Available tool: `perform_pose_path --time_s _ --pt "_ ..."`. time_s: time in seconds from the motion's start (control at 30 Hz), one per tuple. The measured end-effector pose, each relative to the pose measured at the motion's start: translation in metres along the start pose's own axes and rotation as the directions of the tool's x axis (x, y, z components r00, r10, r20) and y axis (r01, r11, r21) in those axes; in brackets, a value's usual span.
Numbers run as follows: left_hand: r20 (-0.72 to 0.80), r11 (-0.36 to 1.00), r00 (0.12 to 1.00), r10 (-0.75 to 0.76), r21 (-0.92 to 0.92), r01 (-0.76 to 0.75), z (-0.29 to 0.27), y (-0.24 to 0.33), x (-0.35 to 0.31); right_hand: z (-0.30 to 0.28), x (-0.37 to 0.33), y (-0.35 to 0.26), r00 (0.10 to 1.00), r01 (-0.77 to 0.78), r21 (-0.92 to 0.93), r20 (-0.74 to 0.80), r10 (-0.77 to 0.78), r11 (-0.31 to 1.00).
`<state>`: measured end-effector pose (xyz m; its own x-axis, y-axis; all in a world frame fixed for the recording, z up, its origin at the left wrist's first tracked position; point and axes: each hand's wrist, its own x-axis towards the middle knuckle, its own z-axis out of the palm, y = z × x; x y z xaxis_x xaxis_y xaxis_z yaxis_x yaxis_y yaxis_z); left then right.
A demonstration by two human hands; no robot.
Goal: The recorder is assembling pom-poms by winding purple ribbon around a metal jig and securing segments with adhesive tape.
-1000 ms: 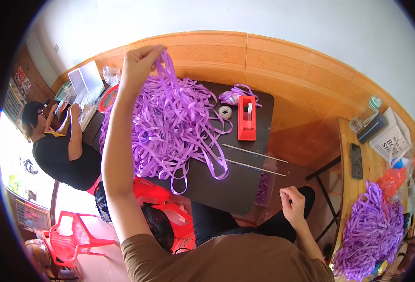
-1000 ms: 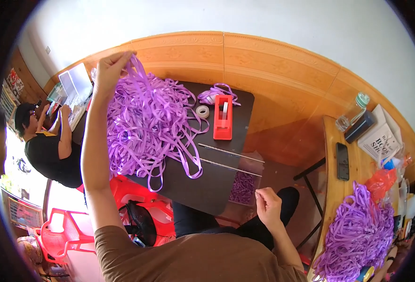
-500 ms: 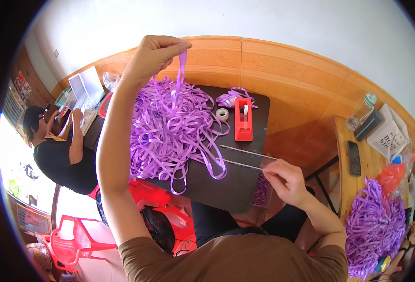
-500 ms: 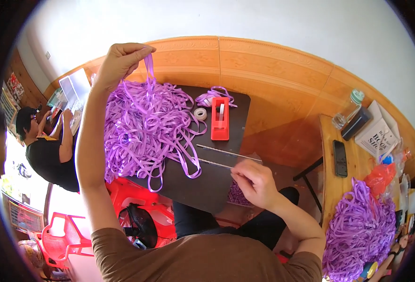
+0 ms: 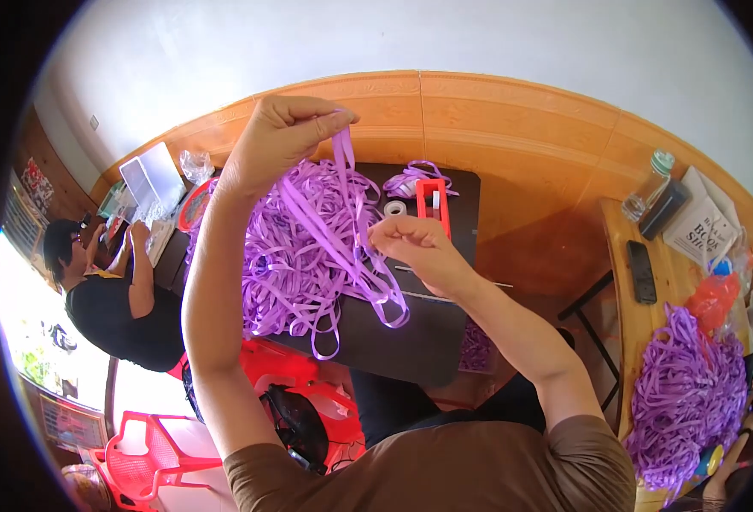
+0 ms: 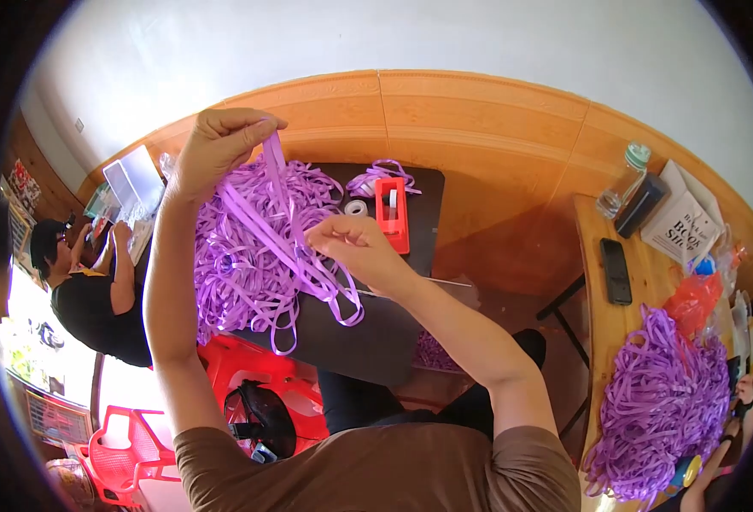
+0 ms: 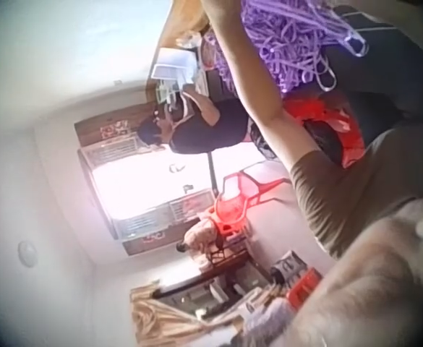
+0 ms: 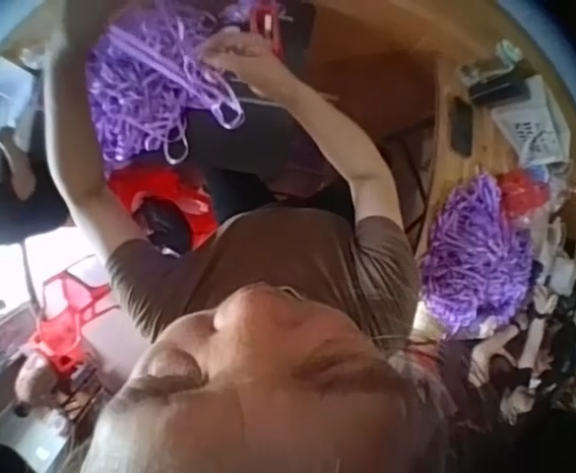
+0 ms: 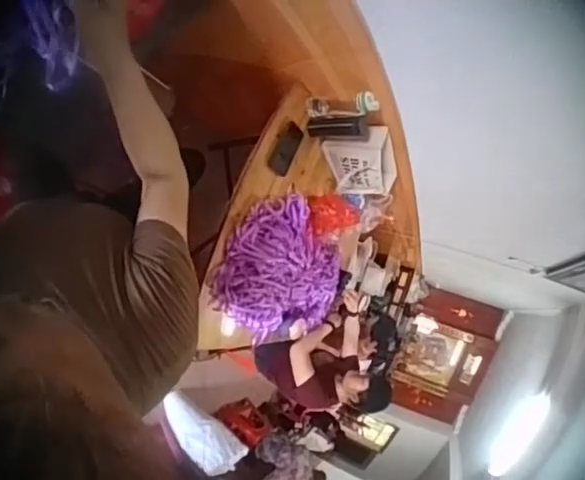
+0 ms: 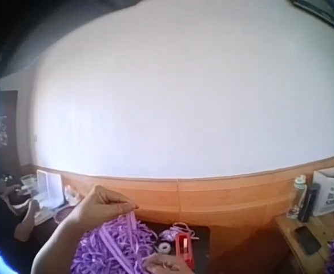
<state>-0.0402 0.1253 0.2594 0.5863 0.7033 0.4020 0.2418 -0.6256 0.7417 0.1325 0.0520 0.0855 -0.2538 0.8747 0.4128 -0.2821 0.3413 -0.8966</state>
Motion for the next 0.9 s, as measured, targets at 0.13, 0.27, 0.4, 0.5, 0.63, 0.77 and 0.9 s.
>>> perform_pose_path --time_s 0.13,0.27,0.4,0.5,0.63,0.77,0.9 --pt "-0.003 0.993 0.997 -0.082 -0.081 0.082 0.0 -0.008 -0.005 -0.001 -0.006 -0.007 0.973 -0.227 0.338 0.031 0.231 0.913" --pt "-0.005 0.989 0.995 -0.098 -0.109 0.097 0.002 -0.014 -0.004 0.0 -0.007 -0.003 0.966 -0.258 0.371 0.112 0.232 0.892" --pt "0.035 0.985 0.989 -0.144 -0.085 0.147 -0.014 -0.04 -0.004 -0.001 -0.021 -0.006 0.956 -0.269 0.256 -0.048 0.29 0.929" --pt "0.064 0.981 0.982 -0.177 -0.067 0.182 -0.032 -0.092 -0.017 -0.007 -0.038 -0.014 0.946 -0.22 0.251 -0.182 0.269 0.943" --pt "-0.001 0.95 0.952 -0.305 -0.065 0.304 -0.046 -0.135 -0.031 -0.033 -0.065 -0.019 0.924 -0.133 0.287 -0.311 0.224 0.949" --pt "-0.133 0.932 0.925 -0.355 -0.124 0.34 -0.056 -0.19 -0.042 -0.047 -0.095 -0.028 0.895 -0.139 0.285 -0.374 0.244 0.948" --pt "-0.225 0.719 0.974 -0.028 0.672 0.176 -0.04 -0.216 -0.045 -0.06 -0.127 -0.037 0.876 -0.127 0.281 -0.418 0.24 0.951"
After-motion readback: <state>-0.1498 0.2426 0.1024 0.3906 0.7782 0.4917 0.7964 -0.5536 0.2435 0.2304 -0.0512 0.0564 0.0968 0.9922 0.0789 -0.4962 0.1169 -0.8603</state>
